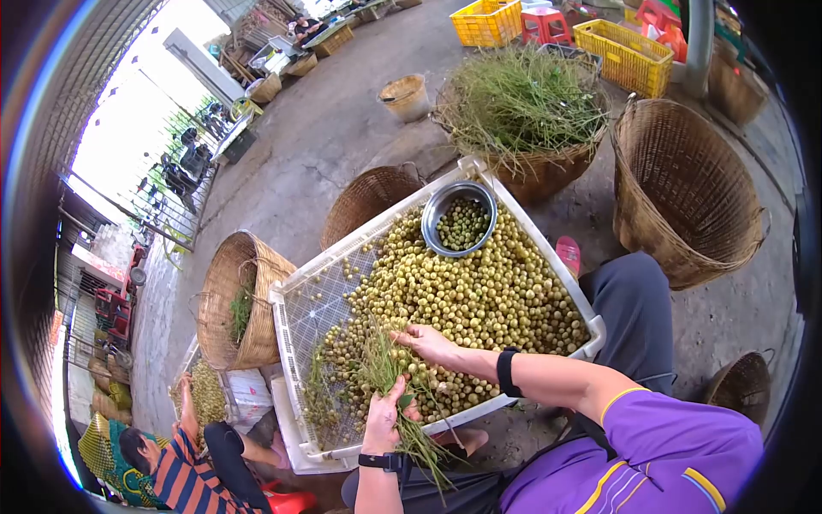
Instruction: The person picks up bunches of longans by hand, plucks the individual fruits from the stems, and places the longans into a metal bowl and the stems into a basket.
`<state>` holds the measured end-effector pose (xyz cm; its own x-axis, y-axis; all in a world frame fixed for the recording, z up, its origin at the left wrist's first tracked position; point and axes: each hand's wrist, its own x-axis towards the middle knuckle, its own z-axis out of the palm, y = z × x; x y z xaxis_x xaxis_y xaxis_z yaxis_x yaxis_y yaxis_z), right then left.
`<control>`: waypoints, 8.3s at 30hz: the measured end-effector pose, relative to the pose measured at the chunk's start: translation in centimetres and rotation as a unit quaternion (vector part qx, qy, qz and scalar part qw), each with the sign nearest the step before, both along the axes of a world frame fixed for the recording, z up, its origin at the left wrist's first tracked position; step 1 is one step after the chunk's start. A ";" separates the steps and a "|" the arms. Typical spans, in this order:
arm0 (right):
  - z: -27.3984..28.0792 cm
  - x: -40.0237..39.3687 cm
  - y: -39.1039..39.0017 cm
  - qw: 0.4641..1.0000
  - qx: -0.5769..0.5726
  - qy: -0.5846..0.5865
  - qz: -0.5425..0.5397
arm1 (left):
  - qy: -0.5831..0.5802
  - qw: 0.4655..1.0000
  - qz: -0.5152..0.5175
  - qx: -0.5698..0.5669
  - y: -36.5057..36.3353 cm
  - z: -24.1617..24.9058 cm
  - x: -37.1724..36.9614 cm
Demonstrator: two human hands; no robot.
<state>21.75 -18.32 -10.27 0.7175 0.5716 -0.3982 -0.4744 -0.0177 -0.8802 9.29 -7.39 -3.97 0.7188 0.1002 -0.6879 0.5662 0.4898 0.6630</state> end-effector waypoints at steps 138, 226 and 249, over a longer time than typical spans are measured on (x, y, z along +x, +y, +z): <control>3.9 7.0 -7.5 0.997 0.050 -0.052 0.030 | 0.005 0.991 0.108 0.079 0.2 1.0 1.1; 3.1 1.3 -7.4 0.947 0.024 0.060 0.314 | -0.118 0.985 0.048 -0.113 -2.9 -2.5 1.7; 3.1 2.6 -6.2 0.966 -0.027 -0.022 0.254 | -0.151 0.982 0.012 0.110 -2.2 -3.4 1.1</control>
